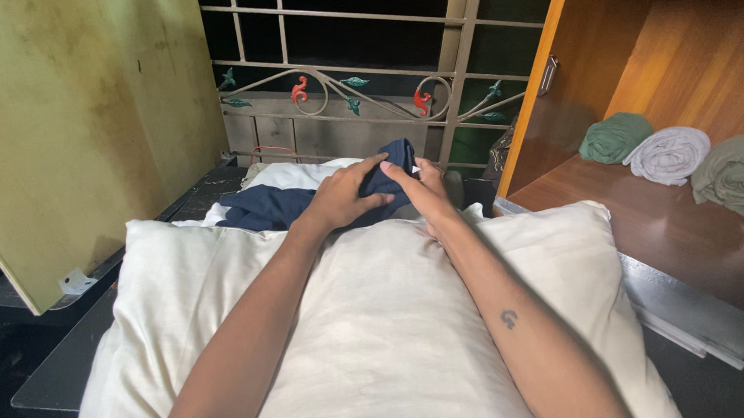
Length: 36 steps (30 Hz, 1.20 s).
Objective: The person takes several pairs of rolled shorts from a wooden shelf one by one and unfolds them on a bed, smoothing the fabric with their hands.
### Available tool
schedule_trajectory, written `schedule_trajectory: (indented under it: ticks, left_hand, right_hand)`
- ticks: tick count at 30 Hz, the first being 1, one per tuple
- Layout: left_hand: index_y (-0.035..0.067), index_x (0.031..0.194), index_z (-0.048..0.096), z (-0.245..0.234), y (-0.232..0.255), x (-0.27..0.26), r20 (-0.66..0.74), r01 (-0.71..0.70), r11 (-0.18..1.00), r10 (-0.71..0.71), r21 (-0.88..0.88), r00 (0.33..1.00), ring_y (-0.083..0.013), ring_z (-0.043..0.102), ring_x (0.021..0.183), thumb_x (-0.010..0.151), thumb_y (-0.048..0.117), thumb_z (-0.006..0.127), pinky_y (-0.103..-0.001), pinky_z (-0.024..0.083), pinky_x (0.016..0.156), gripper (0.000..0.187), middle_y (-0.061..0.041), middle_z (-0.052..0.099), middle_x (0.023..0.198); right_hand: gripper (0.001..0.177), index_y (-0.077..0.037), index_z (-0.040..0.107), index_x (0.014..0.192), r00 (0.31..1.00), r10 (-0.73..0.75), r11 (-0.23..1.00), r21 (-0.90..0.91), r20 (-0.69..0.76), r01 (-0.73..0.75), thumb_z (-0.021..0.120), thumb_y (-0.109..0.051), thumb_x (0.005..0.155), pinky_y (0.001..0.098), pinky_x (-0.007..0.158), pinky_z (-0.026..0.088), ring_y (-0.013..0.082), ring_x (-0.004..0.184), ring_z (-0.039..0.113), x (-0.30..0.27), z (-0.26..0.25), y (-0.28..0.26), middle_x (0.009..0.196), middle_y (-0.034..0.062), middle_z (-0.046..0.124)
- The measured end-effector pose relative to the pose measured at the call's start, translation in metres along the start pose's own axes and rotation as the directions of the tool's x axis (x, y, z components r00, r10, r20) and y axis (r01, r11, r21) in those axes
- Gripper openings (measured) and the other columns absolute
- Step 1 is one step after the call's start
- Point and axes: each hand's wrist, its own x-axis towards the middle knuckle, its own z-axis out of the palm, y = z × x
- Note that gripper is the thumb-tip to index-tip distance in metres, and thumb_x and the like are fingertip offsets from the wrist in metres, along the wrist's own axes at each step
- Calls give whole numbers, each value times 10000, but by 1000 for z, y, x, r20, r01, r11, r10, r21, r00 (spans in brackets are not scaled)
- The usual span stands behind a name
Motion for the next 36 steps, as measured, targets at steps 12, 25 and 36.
schedule_trajectory:
  ticks: [12,25,36]
  left_hand:
    - [26,1255,603,44,-76,8,-120,392,615,-625,-685,771,-241,682,973,924,271,688,-350,538,835,420,-172,734,1108]
    - [-61,1246,594,35,-99,4,51,227,134,-751,-965,659,-307,737,1051,971,339,595,-406,604,938,486,-232,717,1181]
    - [166,1390,612,-11,-56,17,-83,722,481,-855,-498,512,-315,790,863,933,339,672,-382,562,604,492,-187,754,1228]
  right_hand:
    - [966,-12,299,1585,952,-222,878,-381,212,290,881,-195,835,404,1109,391,342,1415,419,16,0,37,1510,321,423]
    - [854,-36,198,1521,933,356,934,17,56,-357,742,-184,880,369,666,584,282,764,730,12,-11,16,1436,266,478]
    - [481,93,234,1334,924,370,809,455,98,-372,543,-50,994,499,822,604,545,1009,713,23,-11,17,1405,414,400]
